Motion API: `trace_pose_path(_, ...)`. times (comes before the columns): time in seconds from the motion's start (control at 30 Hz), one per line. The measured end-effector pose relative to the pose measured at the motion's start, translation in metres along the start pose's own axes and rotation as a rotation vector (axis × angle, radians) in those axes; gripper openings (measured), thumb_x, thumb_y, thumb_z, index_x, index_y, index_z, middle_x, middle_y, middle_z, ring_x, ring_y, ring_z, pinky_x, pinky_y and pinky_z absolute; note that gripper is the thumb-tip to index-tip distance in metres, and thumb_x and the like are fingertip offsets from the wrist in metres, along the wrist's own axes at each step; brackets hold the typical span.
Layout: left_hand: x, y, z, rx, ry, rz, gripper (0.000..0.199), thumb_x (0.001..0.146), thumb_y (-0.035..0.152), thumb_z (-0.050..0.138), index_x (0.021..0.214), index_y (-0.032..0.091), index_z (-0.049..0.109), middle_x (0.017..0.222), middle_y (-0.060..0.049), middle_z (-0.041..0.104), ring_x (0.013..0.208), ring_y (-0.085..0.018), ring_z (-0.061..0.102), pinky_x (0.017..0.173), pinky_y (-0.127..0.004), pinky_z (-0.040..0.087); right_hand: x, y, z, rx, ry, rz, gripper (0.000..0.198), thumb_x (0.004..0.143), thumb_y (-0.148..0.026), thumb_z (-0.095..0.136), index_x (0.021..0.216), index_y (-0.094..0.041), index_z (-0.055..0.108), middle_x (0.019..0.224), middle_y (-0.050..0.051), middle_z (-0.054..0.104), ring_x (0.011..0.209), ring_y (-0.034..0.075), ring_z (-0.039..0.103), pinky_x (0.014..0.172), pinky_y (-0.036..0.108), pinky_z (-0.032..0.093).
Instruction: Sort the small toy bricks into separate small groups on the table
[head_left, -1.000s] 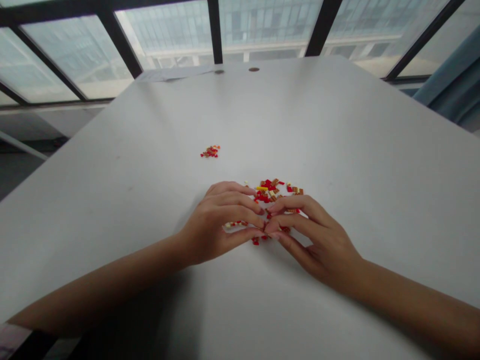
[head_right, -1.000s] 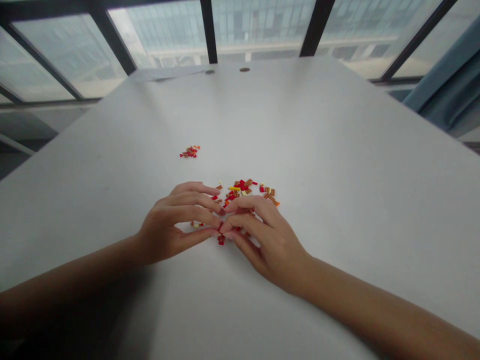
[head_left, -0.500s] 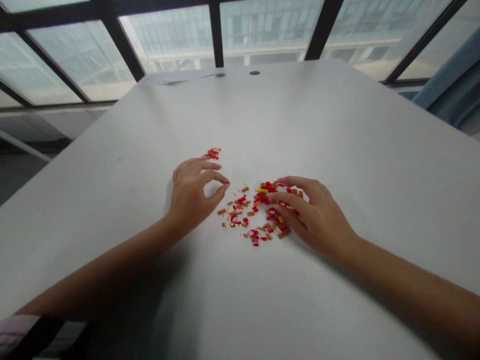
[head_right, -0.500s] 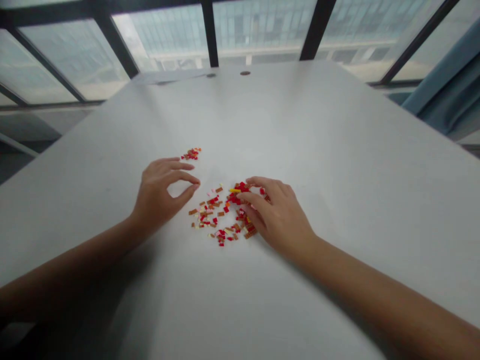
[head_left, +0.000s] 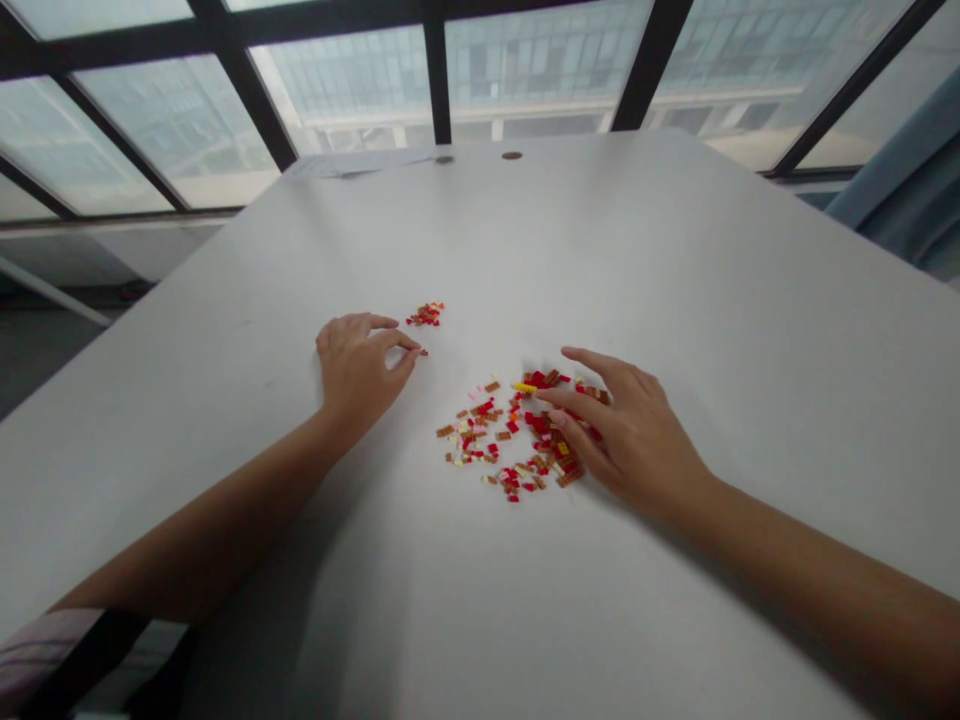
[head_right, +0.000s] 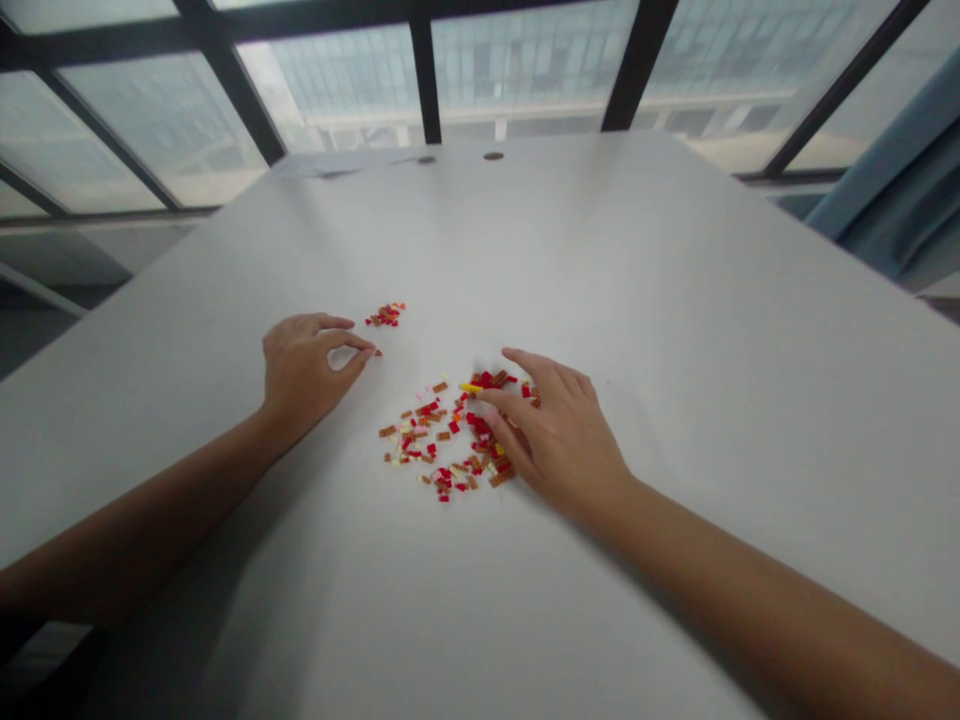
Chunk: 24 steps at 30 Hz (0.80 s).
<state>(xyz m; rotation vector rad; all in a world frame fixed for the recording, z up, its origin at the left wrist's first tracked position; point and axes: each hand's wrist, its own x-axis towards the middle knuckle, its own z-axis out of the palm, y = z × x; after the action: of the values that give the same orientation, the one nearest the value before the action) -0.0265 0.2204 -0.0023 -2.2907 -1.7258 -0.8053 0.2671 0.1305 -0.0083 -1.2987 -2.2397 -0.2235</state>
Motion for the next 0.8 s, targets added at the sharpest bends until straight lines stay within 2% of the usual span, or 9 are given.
trace_pose_path(0.07, 0.0002, 0.0006, -0.0006, -0.002, -0.004, -0.003, 0.015, 0.090, 0.036, 0.065, 0.085, 0.029, 0.076, 0.114, -0.005, 0.074, 0.115, -0.032, 0.061, 0.108, -0.058, 0.037, 0.0000, -0.0004, 0.0019, 0.002, -0.033, -0.014, 0.034, 0.102, -0.033, 0.046, 0.122, -0.026, 0.073, 0.147, 0.020, 0.053, 0.127, 0.036, 0.057, 0.099, 0.059, 0.048)
trace_pose_path(0.17, -0.0002, 0.0023, -0.0027, -0.010, 0.008, -0.004, 0.014, 0.091, 0.034, 0.063, 0.085, 0.029, 0.075, 0.116, -0.004, 0.073, 0.117, -0.031, 0.061, 0.110, -0.057, 0.036, -0.0002, -0.0008, 0.0031, 0.004, -0.048, -0.019, 0.035, 0.103, -0.033, 0.045, 0.122, -0.027, 0.074, 0.149, 0.021, 0.051, 0.130, 0.037, 0.055, 0.101, 0.060, 0.047)
trace_pose_path(0.4, -0.0047, 0.0049, -0.0086, 0.008, 0.072, 0.086, 0.013, 0.091, 0.036, 0.067, 0.084, 0.031, 0.076, 0.117, -0.003, 0.073, 0.125, -0.032, 0.059, 0.115, -0.061, 0.032, -0.0003, 0.0011, 0.0022, 0.058, 0.034, 0.003, 0.028, 0.100, -0.031, 0.051, 0.103, -0.022, 0.076, 0.142, 0.021, 0.057, 0.124, 0.035, 0.060, 0.096, 0.059, 0.051)
trace_pose_path(0.63, -0.0047, 0.0020, -0.0031, 0.055, -0.001, 0.099, 0.013, 0.092, 0.037, 0.066, 0.095, 0.034, 0.078, 0.124, -0.003, 0.071, 0.131, -0.035, 0.054, 0.116, -0.065, 0.028, -0.0007, 0.0057, 0.0080, 0.117, 0.062, 0.052, 0.021, 0.097, -0.029, 0.056, 0.098, -0.025, 0.076, 0.143, 0.018, 0.056, 0.126, 0.036, 0.059, 0.097, 0.062, 0.052)
trace_pose_path(0.8, -0.0001, -0.0009, 0.0008, 0.012, -0.037, 0.048, 0.010, 0.090, 0.032, 0.066, 0.088, 0.028, 0.075, 0.119, -0.006, 0.073, 0.124, -0.033, 0.059, 0.113, -0.061, 0.035, -0.0014, 0.0079, 0.0104, 0.146, 0.063, 0.058, 0.019, 0.095, -0.026, 0.058, 0.098, -0.024, 0.076, 0.142, 0.019, 0.056, 0.126, 0.037, 0.059, 0.097, 0.062, 0.052)
